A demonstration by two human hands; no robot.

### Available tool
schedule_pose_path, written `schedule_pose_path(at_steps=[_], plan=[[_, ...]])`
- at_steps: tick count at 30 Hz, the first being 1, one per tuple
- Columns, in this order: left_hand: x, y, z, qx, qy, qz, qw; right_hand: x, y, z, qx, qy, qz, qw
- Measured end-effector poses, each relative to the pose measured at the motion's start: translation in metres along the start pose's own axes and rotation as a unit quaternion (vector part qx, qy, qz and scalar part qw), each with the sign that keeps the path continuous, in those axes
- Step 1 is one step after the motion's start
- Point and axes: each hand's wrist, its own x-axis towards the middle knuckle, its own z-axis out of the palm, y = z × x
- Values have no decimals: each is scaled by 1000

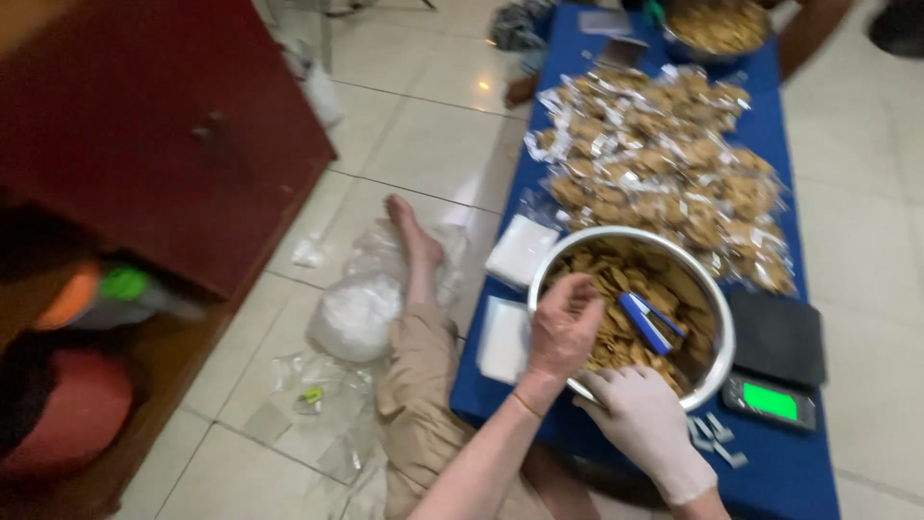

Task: Manually packaging fried snacks from a large bowl into small plastic bags using a handheld tool and a digital scale for portioning.

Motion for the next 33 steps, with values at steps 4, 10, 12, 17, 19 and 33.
schedule_pose_path(at_steps=[4, 10, 12, 17, 19, 33], plan=[[1, -3, -1, 31, 0, 8, 999, 6, 4, 3, -10, -95, 45, 994], [0, -3, 1, 50, 8, 51, 997, 11, 3, 4, -50, -180, 92, 978], [-3, -1, 1, 1, -5, 23, 1000, 9, 5, 7, -58, -159, 89, 981], [-16, 7, -7, -117, 54, 117, 985, 6, 10, 12, -53, -153, 82, 983], [-18, 13, -15, -100, 74, 144, 982, 5, 13, 21, -49, -135, 80, 986], [-45, -109, -115, 72, 200, -66, 975, 2, 12, -10, -13, -101, 31, 994]])
